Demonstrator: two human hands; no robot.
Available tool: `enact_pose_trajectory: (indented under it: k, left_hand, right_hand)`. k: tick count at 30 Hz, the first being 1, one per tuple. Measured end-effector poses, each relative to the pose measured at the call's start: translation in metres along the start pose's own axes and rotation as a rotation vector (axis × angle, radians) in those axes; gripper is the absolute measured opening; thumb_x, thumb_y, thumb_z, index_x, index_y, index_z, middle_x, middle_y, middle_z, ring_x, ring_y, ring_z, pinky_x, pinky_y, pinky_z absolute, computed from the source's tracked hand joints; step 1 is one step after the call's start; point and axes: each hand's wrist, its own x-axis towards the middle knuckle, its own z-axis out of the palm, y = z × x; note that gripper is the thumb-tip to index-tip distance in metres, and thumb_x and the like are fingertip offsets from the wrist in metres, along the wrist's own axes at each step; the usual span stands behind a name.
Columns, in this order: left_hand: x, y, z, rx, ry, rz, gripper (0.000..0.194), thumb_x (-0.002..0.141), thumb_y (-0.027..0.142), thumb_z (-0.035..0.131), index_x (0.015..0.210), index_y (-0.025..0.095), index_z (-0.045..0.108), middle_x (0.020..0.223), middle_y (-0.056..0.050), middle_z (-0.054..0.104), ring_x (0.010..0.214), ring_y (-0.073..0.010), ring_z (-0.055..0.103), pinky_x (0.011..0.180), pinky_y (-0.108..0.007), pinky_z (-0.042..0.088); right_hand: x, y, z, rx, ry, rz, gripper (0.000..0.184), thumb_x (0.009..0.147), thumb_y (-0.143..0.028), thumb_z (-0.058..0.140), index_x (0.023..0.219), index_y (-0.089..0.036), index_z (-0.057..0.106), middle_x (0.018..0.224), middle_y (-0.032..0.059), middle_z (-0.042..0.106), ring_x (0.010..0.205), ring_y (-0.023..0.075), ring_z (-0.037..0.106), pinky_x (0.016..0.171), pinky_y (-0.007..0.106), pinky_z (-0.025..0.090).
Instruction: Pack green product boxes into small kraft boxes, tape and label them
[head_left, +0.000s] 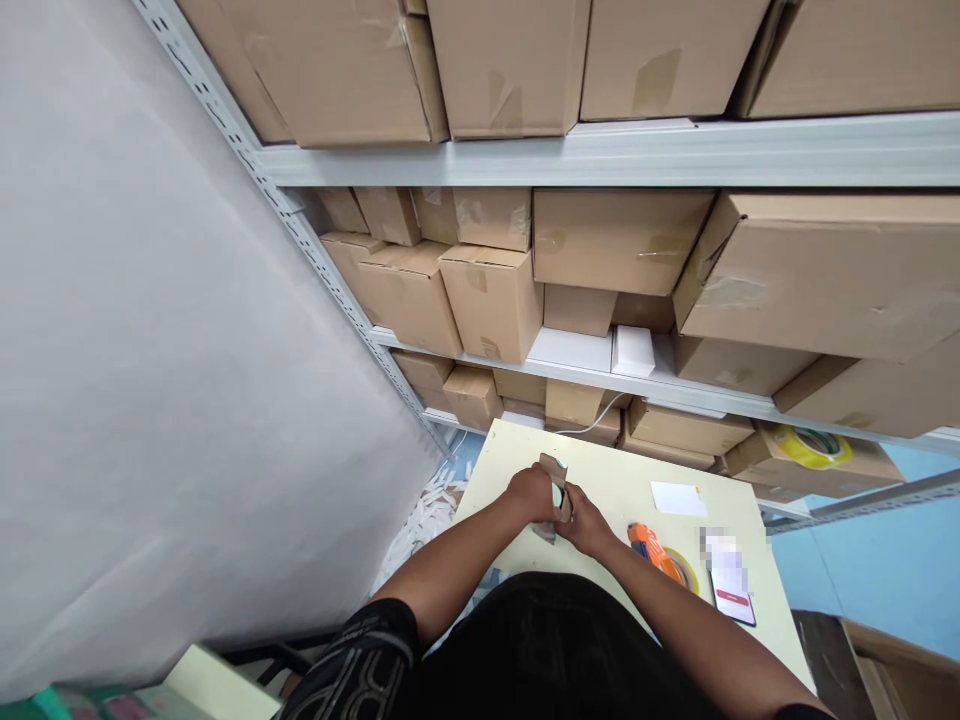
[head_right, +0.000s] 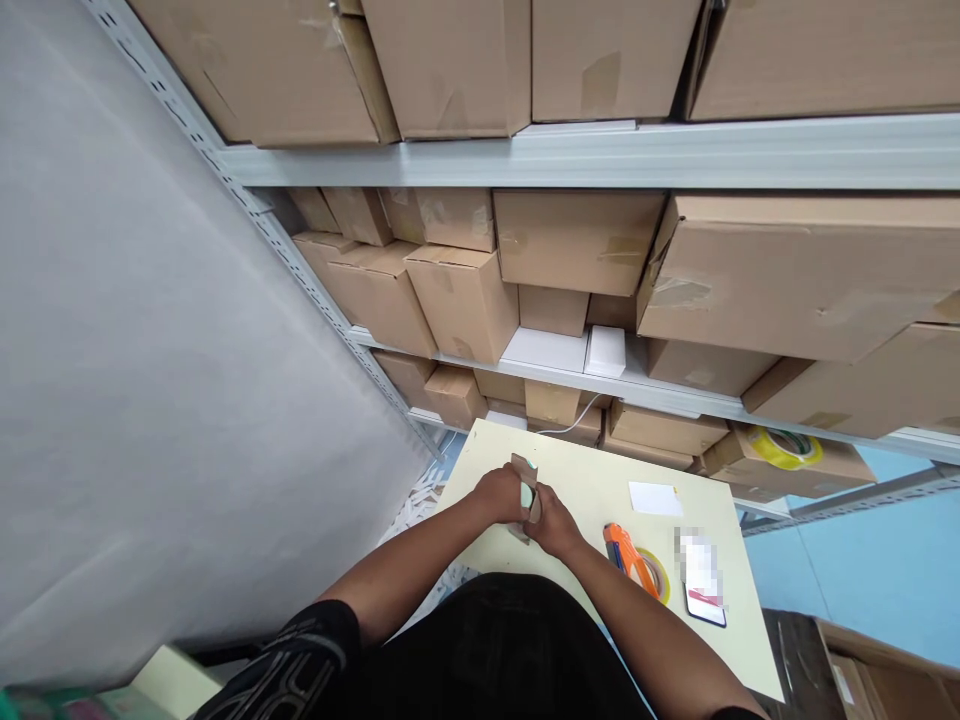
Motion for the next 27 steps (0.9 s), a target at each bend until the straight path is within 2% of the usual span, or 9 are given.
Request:
enact_pose_trajectory:
  k: [3,5,9,13,17,22,25,27]
  left_hand:
    - [-0.012,-0.004,-0.021,-0.011,0.123,0.055,0.060,0.057,0.036,0.083,0.115,0.023,0.071,0.120,-0.013,0.067,0.112,-0.0383,0.064,0.096,-0.044,0.050]
    - [-0.023,-0.008,-0.039,0.002,0.198,0.069,0.058,0.059,0.039,0.082,0.113,0.021,0.071,0.120,-0.015,0.066,0.106,-0.0374,0.066,0.093,-0.043,0.051]
    - [-0.044,-0.016,-0.075,0.063,0.333,0.037,0.054,0.067,0.045,0.078,0.112,0.016,0.067,0.120,-0.017,0.061,0.095,-0.0343,0.068,0.085,-0.042,0.052]
    - [-0.059,-0.024,-0.098,0.028,0.447,-0.002,0.044,0.071,0.043,0.075,0.105,0.016,0.065,0.114,-0.014,0.060,0.093,-0.0306,0.067,0.083,-0.039,0.052]
    - [-0.069,-0.037,-0.108,-0.086,0.549,0.005,0.040,0.072,0.039,0.076,0.104,0.018,0.065,0.110,-0.011,0.059,0.097,-0.0282,0.064,0.089,-0.038,0.052]
    - [-0.076,-0.071,-0.113,-0.315,0.720,-0.006,0.033,0.070,0.033,0.075,0.099,0.019,0.067,0.101,-0.006,0.059,0.090,-0.0236,0.062,0.088,-0.038,0.052]
    - [-0.075,-0.091,-0.106,-0.670,0.744,-0.034,0.032,0.070,0.034,0.070,0.098,0.018,0.068,0.100,-0.005,0.061,0.086,-0.0213,0.062,0.081,-0.037,0.055]
    - [-0.073,-0.098,-0.097,-1.001,0.680,-0.026,0.036,0.073,0.038,0.067,0.102,0.017,0.068,0.099,-0.006,0.064,0.086,-0.0217,0.063,0.077,-0.037,0.057]
  right_hand:
    - [0.008,0.001,-0.001,-0.007,0.018,0.027,0.076,0.069,-0.023,0.073,0.141,-0.023,0.050,0.135,0.0107,0.060,0.122,0.0290,0.062,0.105,0.044,0.050]
    - [0.016,0.000,-0.002,-0.001,0.034,0.025,0.079,0.069,-0.025,0.073,0.144,-0.023,0.048,0.139,0.0112,0.058,0.125,0.0296,0.061,0.107,0.045,0.049]
    - [0.035,-0.004,-0.002,-0.032,0.064,-0.026,0.081,0.068,-0.025,0.074,0.145,-0.024,0.048,0.143,0.0107,0.057,0.131,0.0310,0.057,0.112,0.048,0.045]
    - [0.046,-0.002,-0.001,-0.071,0.073,-0.010,0.080,0.066,-0.024,0.075,0.143,-0.021,0.052,0.141,0.0131,0.059,0.130,0.0324,0.058,0.113,0.048,0.044]
    - [0.052,0.004,-0.003,-0.054,0.098,0.040,0.080,0.066,-0.028,0.076,0.142,-0.021,0.052,0.140,0.0131,0.060,0.128,0.0334,0.060,0.110,0.050,0.047]
    - [0.054,0.003,-0.005,-0.034,0.086,0.052,0.081,0.065,-0.030,0.078,0.142,-0.023,0.052,0.138,0.0125,0.062,0.126,0.0354,0.062,0.108,0.052,0.049]
    - [0.053,-0.001,-0.006,-0.053,0.075,0.069,0.081,0.065,-0.030,0.077,0.141,-0.022,0.052,0.139,0.0123,0.061,0.126,0.0349,0.061,0.109,0.051,0.049]
    - [0.053,-0.003,-0.007,-0.066,0.071,0.071,0.083,0.063,-0.030,0.077,0.142,-0.022,0.052,0.139,0.0119,0.060,0.128,0.0352,0.060,0.111,0.052,0.047]
